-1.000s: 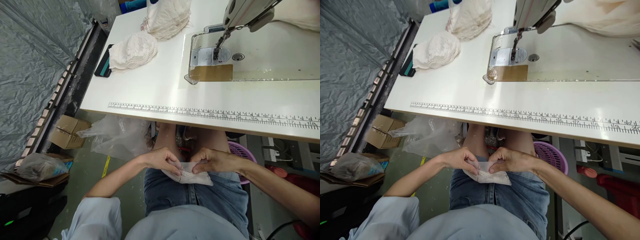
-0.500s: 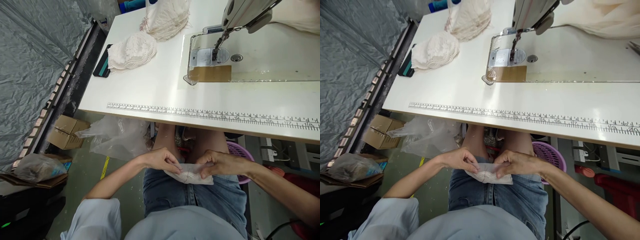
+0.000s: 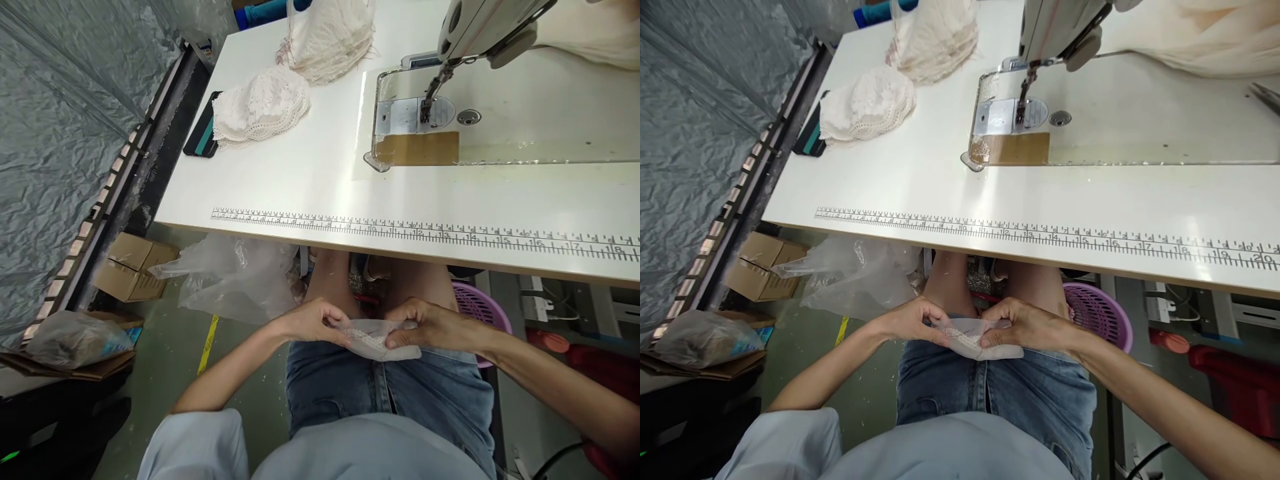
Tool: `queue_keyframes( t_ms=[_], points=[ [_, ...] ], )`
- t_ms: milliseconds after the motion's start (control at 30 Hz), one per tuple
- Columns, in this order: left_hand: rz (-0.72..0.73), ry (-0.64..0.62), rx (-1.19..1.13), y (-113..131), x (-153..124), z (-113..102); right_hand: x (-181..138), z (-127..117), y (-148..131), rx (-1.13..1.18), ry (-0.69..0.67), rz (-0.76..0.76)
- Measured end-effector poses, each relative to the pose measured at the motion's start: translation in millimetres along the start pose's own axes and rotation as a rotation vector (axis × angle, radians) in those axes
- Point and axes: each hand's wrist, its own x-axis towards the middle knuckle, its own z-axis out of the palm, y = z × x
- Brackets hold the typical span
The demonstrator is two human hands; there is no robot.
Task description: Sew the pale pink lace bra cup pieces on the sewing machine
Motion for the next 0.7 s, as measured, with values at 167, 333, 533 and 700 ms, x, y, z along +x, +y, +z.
queue_keyframes(
  t_ms=[167, 333, 533, 700],
  points=[
    [-0.039, 0.004, -0.046, 3.3, -2.2, 3.3, -4.3, 1.5, -3.2, -0.015, 0.023, 0.018],
    [0.004, -0.024, -0.009, 9.6, -5.0, 4.0, -7.4, 5.0, -8.8, -0.022, 0.023, 0.014],
    [0.047, -0.041, -0.005, 10.4, -5.2, 5.1, -6.9, 8.3, -9.8, -0.019, 0.022, -0.004],
    [0.004, -0.076, -0.115, 7.2, 0.9, 10.0, -6.8, 8.5, -9.6, -0.025, 0.027, -0.013]
  ],
)
